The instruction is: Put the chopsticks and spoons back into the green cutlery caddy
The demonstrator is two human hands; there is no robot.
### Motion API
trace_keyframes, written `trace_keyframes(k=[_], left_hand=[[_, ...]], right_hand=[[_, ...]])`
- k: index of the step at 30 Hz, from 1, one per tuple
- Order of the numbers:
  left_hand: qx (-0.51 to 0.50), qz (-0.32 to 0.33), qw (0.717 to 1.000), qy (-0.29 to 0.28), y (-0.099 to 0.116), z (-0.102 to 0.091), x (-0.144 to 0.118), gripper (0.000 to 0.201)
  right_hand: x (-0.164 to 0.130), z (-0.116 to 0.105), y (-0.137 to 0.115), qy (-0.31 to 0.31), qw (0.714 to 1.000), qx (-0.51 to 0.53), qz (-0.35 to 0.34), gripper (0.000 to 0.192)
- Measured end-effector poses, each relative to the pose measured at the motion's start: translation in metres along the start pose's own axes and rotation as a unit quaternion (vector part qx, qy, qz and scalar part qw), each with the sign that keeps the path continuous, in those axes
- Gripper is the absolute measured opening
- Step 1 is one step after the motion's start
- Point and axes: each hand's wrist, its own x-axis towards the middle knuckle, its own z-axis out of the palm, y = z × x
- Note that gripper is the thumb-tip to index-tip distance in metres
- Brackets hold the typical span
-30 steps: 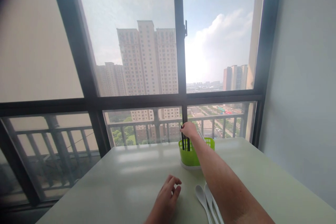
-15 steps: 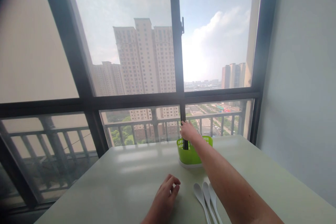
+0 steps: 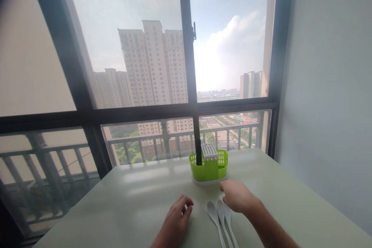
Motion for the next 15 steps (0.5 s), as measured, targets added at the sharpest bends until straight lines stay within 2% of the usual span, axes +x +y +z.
trace_keyframes(k=[2, 4, 6, 8, 11, 13, 15], left_hand=[[0.004, 0.000, 1.000, -0.003, 0.001, 0.000, 0.000, 0.017], [0.005, 0.000, 1.000, -0.005, 0.002, 0.000, 0.000, 0.018], [0.004, 0.000, 1.000, -0.005, 0.001, 0.000, 0.000, 0.018], [0.000, -0.002, 1.000, -0.005, 0.000, 0.000, 0.000, 0.019], [-0.001, -0.012, 1.000, -0.010, -0.002, -0.001, 0.000, 0.019], [0.002, -0.020, 1.000, -0.012, -0.003, -0.001, 0.001, 0.019], [0.004, -0.024, 1.000, -0.011, -0.005, 0.000, 0.002, 0.020]], right_hand=[[-0.010, 0.026, 0.031, -0.018, 0.997, 0.071, 0.011, 0.029], [-0.015, 0.047, 0.049, -0.060, 0.981, 0.183, 0.034, 0.030], [-0.017, 0.063, 0.055, -0.071, 0.955, 0.281, 0.057, 0.024], [-0.016, 0.073, 0.057, -0.045, 0.940, 0.331, 0.066, 0.015], [-0.011, 0.073, 0.060, -0.024, 0.925, 0.372, 0.067, 0.010], [-0.004, 0.061, 0.064, -0.008, 0.915, 0.398, 0.068, 0.014], [0.004, 0.040, 0.064, 0.053, 0.912, 0.402, 0.065, 0.019]])
